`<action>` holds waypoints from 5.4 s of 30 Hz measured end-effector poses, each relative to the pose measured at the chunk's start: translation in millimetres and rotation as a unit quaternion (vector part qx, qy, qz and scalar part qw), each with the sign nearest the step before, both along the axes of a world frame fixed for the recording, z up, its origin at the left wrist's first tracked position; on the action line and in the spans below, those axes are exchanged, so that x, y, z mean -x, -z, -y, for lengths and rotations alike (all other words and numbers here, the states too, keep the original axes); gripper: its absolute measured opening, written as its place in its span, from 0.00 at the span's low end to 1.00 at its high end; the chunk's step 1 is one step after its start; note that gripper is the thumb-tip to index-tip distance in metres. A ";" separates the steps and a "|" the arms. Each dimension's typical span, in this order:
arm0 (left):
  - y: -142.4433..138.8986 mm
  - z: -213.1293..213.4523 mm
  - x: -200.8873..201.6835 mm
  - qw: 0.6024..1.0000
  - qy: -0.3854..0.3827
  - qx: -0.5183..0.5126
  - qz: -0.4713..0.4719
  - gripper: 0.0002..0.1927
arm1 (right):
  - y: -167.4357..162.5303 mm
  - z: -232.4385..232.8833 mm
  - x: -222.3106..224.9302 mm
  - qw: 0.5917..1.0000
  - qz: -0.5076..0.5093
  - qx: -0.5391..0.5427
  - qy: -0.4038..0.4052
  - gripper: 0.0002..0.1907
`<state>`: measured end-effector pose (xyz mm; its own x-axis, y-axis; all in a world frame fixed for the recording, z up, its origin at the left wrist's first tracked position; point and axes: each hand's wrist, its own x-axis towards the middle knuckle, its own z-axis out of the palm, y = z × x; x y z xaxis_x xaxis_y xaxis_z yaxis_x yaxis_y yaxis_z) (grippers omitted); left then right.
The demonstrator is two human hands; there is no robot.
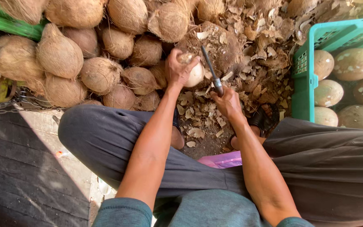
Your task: The person sits on the ground and uses a machete to strip the fibrous husk off coconuts one at a time, holding each coconut against the ground and chopping away the husk. Trimmed coconuts are set aside near a green crate filled with husked coconuts.
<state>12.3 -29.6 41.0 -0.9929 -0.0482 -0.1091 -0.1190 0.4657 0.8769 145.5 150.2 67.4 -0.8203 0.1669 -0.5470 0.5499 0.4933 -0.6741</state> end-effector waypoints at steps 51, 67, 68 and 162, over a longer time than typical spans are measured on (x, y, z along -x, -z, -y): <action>6.6 -23.6 -10.1 0.950 -0.223 0.038 0.213 0.48 | -40.5 -6.4 2.8 0.986 -0.160 0.029 0.034 0.13; -34.1 -40.6 -13.5 0.942 -0.234 0.030 0.239 0.47 | -10.7 8.5 -4.9 0.994 -0.101 0.035 0.029 0.19; -35.8 -40.7 -13.1 0.944 -0.227 0.031 0.236 0.46 | -8.1 10.4 -5.8 0.996 -0.060 0.055 0.036 0.20; -5.9 -47.4 20.4 0.963 -0.184 0.058 0.185 0.26 | -30.3 5.9 5.5 0.998 -0.044 0.021 0.047 0.22</action>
<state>-8.1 17.8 46.9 -0.7998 -0.4234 -0.4256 -0.5900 0.4241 0.6870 140.0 144.3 97.7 -0.8472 0.2248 -0.4815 0.5304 0.4124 -0.7407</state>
